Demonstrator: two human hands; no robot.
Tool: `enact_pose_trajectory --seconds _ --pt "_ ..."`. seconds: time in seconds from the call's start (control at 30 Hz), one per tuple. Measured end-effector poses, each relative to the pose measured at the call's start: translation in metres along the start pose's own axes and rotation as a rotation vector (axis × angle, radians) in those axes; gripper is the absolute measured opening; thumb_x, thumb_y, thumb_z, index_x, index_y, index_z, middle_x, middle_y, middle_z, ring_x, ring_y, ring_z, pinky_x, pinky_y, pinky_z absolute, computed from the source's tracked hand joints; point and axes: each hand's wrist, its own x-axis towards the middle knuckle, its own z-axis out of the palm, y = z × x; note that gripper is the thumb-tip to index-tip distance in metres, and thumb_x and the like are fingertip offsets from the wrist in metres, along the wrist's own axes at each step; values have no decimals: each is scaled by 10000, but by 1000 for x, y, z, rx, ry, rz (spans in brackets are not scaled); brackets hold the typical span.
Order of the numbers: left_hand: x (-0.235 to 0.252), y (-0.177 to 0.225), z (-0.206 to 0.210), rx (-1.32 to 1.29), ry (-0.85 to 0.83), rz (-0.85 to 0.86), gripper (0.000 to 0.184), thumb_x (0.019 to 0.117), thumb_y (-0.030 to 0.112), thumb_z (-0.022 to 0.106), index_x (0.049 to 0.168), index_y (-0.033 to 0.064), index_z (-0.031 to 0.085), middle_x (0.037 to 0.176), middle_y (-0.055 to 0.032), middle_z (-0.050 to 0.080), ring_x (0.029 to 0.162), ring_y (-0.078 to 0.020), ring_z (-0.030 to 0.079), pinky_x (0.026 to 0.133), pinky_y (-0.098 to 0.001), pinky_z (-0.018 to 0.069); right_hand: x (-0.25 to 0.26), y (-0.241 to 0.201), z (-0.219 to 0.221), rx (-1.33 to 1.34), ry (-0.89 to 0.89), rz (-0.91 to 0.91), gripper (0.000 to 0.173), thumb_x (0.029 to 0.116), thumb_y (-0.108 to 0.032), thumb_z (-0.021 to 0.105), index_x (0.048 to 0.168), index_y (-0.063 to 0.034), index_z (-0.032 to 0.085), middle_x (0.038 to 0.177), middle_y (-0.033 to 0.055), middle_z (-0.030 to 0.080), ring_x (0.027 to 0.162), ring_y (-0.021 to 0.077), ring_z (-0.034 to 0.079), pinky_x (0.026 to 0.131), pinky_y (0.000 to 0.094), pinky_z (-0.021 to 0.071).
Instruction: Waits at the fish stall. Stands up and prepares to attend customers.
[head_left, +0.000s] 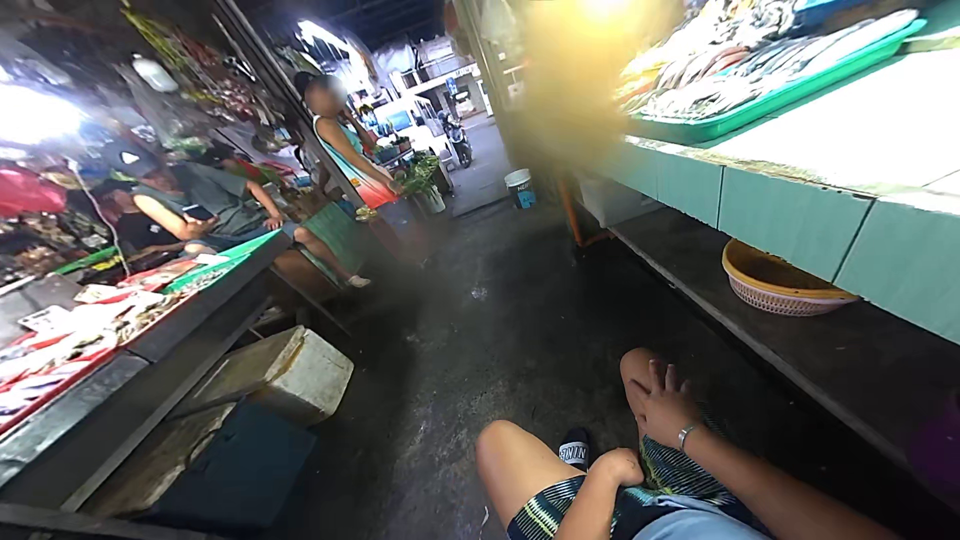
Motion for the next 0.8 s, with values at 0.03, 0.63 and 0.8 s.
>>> enact_pose_trajectory --seconds 0.03,0.63,0.8 --pt "1 -2 1 -6 0 0 358 990 241 565 1179 -45 668 1244 -263 658 1202 -415 615 988 -657 465 1 0 0 -1 1 5 795 915 -434 675 1619 -312 328 1693 295 13 1505 620 48 1097 838 173" --pt "10 -14 11 -84 36 65 431 1000 304 556 1286 -9 632 1279 -244 652 1233 -390 609 1023 -639 461 -5 22 -6 39 47 61 770 916 -492 653 1607 -367 337 1708 248 44 1531 561 64 1133 784 189" --pt "4 -6 6 -10 -18 14 383 999 249 567 1231 -43 656 1279 -261 649 1232 -411 603 1023 -650 451 -1 1 -2 13 1 8 774 918 -456 666 1609 -349 336 1701 272 22 1515 599 51 1117 815 172"
